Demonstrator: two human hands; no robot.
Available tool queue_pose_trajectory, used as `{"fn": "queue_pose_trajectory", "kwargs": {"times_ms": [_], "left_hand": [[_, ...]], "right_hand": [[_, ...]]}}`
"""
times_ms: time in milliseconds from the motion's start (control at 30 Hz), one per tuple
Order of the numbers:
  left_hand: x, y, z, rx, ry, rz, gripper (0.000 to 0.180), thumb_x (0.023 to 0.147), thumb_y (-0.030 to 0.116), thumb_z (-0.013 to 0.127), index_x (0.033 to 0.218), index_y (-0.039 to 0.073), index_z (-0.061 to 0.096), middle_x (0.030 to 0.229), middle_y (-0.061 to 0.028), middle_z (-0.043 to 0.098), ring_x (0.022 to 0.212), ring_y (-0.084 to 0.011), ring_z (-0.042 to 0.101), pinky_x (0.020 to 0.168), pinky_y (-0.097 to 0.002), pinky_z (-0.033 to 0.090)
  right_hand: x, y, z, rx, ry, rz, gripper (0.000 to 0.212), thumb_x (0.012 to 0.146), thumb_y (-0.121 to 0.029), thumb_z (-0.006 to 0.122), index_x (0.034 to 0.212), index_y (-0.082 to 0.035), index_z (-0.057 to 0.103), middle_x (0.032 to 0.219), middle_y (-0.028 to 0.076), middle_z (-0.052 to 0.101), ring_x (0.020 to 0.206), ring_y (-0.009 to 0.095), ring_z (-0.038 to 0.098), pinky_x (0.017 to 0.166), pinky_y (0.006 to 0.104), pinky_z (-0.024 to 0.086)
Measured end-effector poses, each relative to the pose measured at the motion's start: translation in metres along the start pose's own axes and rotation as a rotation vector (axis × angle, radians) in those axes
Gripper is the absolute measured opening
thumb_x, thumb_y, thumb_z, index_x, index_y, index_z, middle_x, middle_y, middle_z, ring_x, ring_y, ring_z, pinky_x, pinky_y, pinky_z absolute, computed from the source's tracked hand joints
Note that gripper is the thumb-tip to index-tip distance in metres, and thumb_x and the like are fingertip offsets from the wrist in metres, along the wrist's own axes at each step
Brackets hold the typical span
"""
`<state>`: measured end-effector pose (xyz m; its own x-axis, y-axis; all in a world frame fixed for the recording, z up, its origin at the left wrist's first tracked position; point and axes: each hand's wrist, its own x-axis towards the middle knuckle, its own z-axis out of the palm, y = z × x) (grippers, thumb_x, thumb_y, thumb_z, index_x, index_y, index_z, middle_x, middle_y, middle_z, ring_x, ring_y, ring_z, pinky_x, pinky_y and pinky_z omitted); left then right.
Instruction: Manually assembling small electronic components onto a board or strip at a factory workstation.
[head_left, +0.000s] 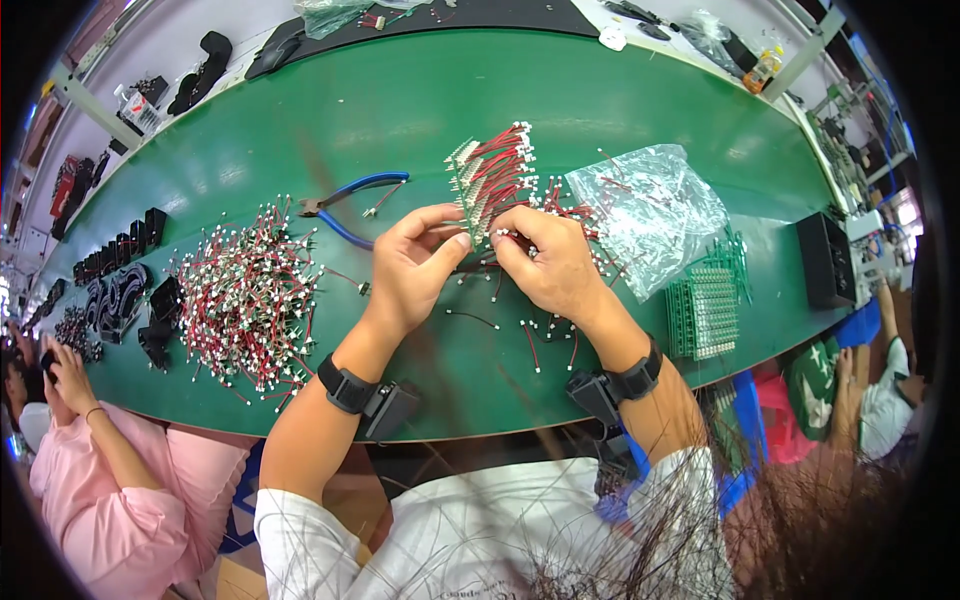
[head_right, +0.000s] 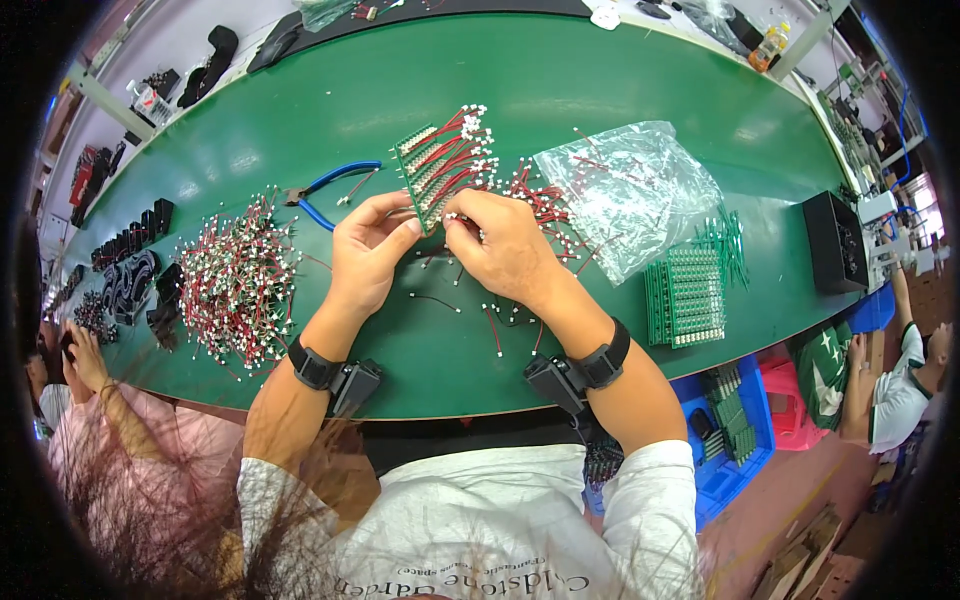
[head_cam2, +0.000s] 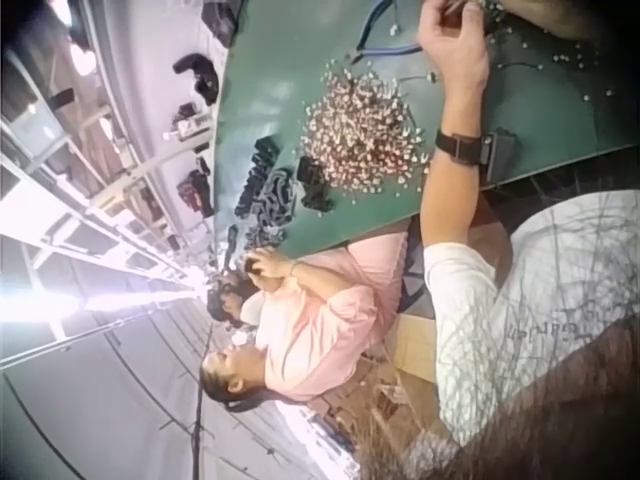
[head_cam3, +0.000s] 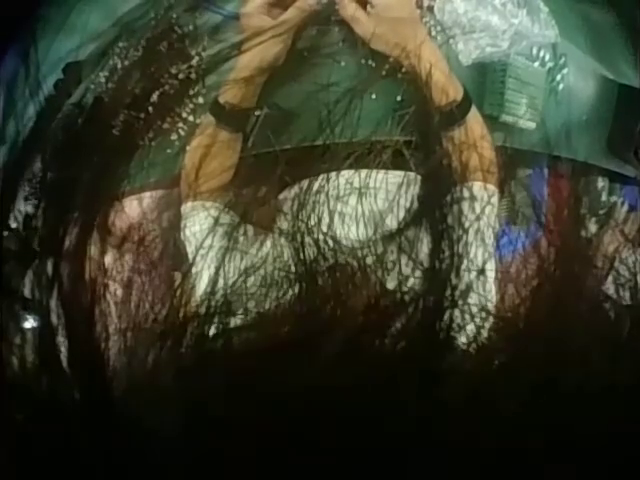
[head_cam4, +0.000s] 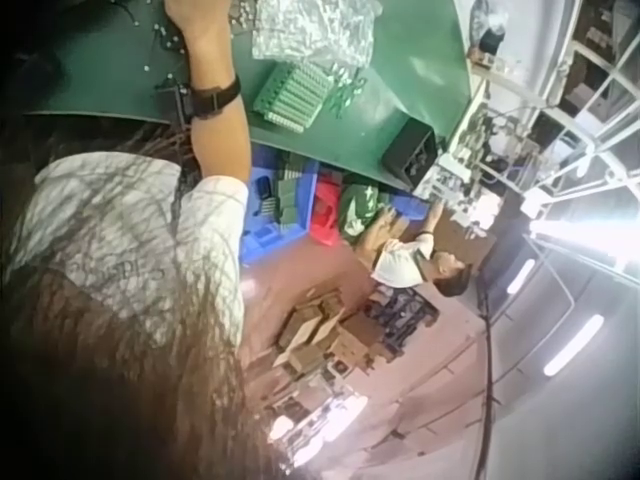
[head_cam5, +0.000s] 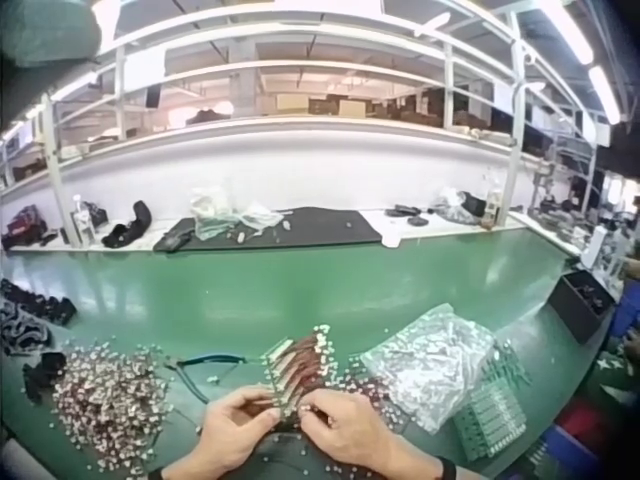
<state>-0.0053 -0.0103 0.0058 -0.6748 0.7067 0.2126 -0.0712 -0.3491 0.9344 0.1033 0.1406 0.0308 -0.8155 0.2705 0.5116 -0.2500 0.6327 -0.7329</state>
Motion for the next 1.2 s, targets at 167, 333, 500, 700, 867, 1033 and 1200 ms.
{"fn": "queue_pose_trajectory", "kwargs": {"times_ms": [167,333,500,700,867,1033,1200], "left_hand": [[0.001,-0.003,0.0,0.014,-0.012,0.023,0.03,0.087,-0.007,0.063,0.117,-0.005,0.058,0.11,-0.0091,0.064,0.099,-0.015,0.062,0.087,-0.0284,0.051],[0.001,-0.006,-0.001,0.048,-0.051,0.081,0.03,0.086,-0.009,0.063,0.115,-0.006,0.059,0.116,-0.0103,0.059,0.103,-0.0172,0.061,0.09,-0.0296,0.051],[0.001,-0.003,0.0,0.071,-0.063,0.112,0.029,0.086,-0.009,0.062,0.114,-0.006,0.059,0.117,-0.0105,0.059,0.103,-0.0185,0.062,0.09,-0.0302,0.051],[0.001,-0.004,0.0,0.078,-0.065,0.123,0.028,0.087,-0.009,0.061,0.115,-0.006,0.059,0.117,-0.0104,0.059,0.103,-0.0183,0.062,0.089,-0.0299,0.052],[-0.001,0.001,0.003,-0.001,-0.06,0.023,0.029,0.088,-0.007,0.061,0.117,-0.005,0.058,0.111,-0.0097,0.063,0.1,-0.0171,0.064,0.083,-0.0285,0.054],[-0.003,0.002,0.002,0.012,-0.063,-0.028,0.031,0.09,-0.003,0.061,0.12,-0.005,0.056,0.113,-0.011,0.065,0.105,-0.018,0.063,0.092,-0.0324,0.051],[-0.002,0.004,0.002,0.003,-0.08,-0.048,0.031,0.09,-0.003,0.061,0.12,-0.005,0.056,0.114,-0.0109,0.065,0.105,-0.0182,0.063,0.092,-0.0322,0.051]], "right_hand": [[0.0,-0.003,-0.001,-0.042,-0.028,0.017,0.006,0.082,-0.005,0.063,0.085,-0.001,0.063,0.069,0.01,0.061,0.057,0.017,0.058,0.055,0.0309,0.047],[0.0,-0.003,0.0,-0.082,-0.013,-0.01,0.006,0.079,-0.004,0.064,0.083,-0.001,0.062,0.068,0.009,0.059,0.057,0.017,0.057,0.054,0.0311,0.047],[0.0,-0.004,-0.001,-0.116,-0.003,-0.032,0.006,0.078,-0.004,0.065,0.083,-0.001,0.062,0.068,0.009,0.059,0.057,0.019,0.058,0.055,0.0312,0.047],[-0.002,-0.001,0.0,-0.137,-0.001,-0.081,0.009,0.076,-0.002,0.066,0.084,-0.002,0.063,0.071,0.009,0.059,0.059,0.02,0.059,0.055,0.0315,0.048],[-0.001,-0.003,0.0,-0.151,0.016,-0.11,0.009,0.075,-0.001,0.066,0.083,-0.002,0.062,0.071,0.009,0.058,0.059,0.02,0.058,0.055,0.0317,0.048],[-0.001,-0.002,0.0,-0.141,0.016,-0.125,0.009,0.074,-0.001,0.065,0.083,-0.002,0.062,0.07,0.009,0.057,0.058,0.02,0.058,0.054,0.0318,0.047],[-0.001,0.0,0.0,-0.159,0.019,-0.136,0.009,0.074,0.0,0.065,0.082,-0.002,0.061,0.07,0.009,0.057,0.058,0.021,0.058,0.054,0.0323,0.048]]}}
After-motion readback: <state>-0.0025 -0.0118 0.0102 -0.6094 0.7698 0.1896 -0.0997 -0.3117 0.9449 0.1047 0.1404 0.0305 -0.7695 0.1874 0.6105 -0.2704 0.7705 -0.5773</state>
